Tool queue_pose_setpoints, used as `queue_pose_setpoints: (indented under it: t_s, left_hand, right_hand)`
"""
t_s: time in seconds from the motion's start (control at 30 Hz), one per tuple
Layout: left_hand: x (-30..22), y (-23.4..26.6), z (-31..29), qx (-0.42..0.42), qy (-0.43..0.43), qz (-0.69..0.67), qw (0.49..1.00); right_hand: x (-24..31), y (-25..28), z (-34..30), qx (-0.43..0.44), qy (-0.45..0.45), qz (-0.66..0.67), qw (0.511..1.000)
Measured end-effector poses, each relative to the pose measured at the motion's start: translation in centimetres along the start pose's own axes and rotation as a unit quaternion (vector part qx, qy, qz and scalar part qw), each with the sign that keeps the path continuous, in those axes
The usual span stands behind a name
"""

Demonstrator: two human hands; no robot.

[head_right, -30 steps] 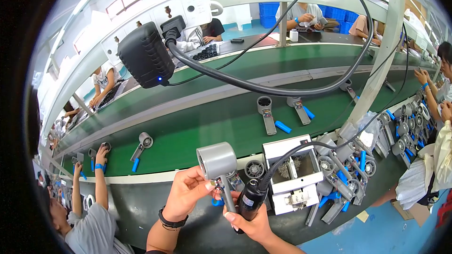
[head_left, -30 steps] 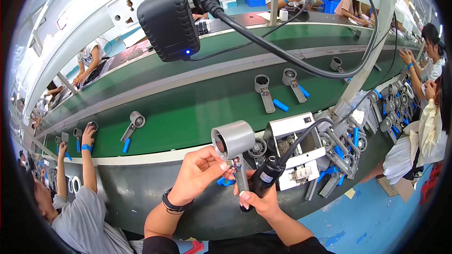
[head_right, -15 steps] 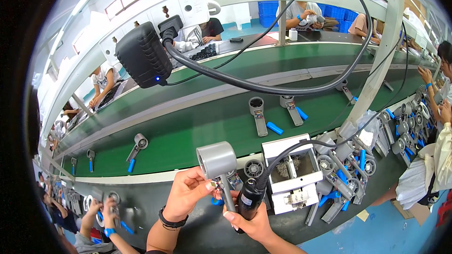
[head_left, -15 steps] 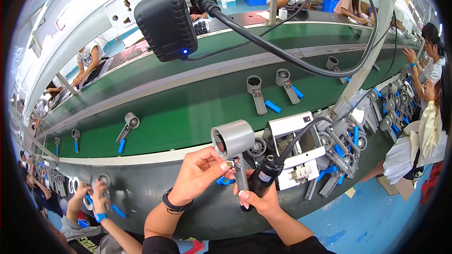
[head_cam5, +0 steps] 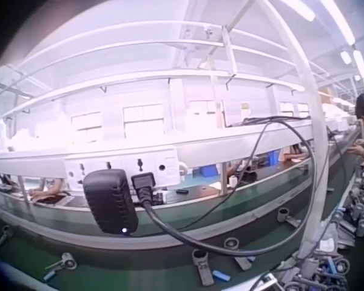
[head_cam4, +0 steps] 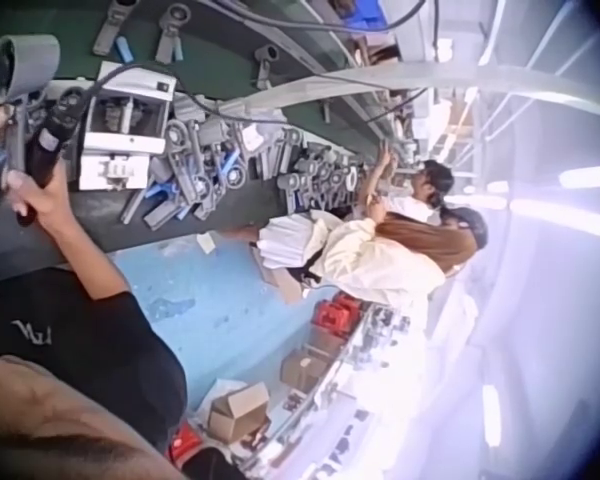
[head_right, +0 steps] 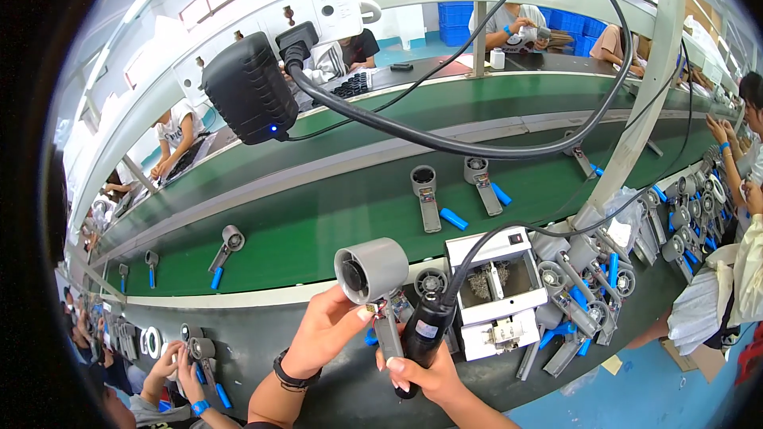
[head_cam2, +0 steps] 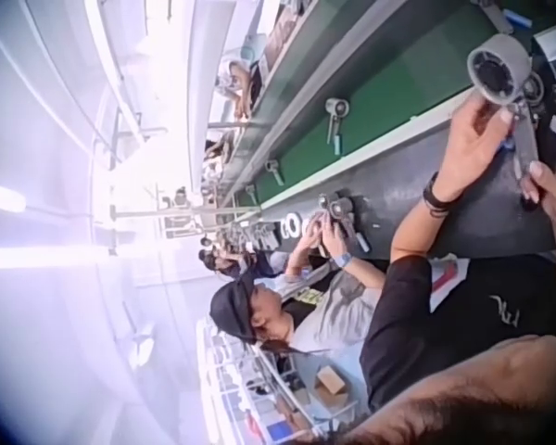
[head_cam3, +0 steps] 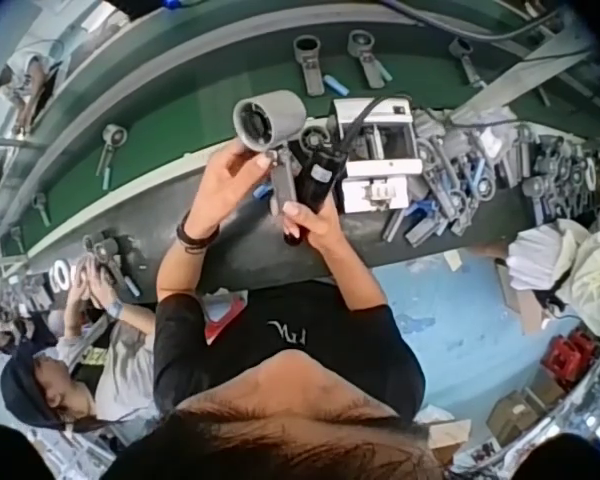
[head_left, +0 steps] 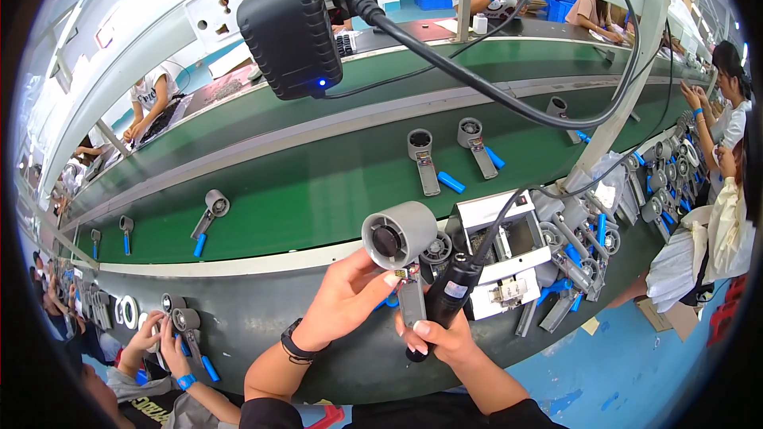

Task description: The person assembles metal components by securing mechanical parts to a metal casing with screws using an electric screwdriver on a factory assembly line.

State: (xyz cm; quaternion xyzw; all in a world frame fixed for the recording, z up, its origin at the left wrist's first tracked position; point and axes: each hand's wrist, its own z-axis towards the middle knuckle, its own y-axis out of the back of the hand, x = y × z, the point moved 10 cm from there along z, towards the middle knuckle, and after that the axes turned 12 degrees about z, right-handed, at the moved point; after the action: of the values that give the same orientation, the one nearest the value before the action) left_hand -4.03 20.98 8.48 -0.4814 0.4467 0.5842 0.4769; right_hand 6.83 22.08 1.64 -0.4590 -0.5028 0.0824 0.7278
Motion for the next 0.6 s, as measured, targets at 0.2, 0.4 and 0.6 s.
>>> queue_pose_setpoints:
  t_s: [0.2, 0.4, 0.6]
  left_hand:
    - [1.1, -0.9, -0.2, 0.036, 0.052, -0.029, 0.998]
    - [1.2, -0.4, -0.8, 0.003, 0.051, -0.033, 0.998]
    - [0.7, 0.6, -0.4, -0.04, 0.017, -0.094, 0.995]
  right_hand:
    - [-0.4, -1.0, -0.2, 0.037, -0.009, 0.141, 0.989]
    - [-1.3, 0.5, -0.7, -0.001, -0.019, 0.038, 0.999]
    - [4.2, 1.1, -4.0, -0.081, 0.223, -0.02, 0.971]
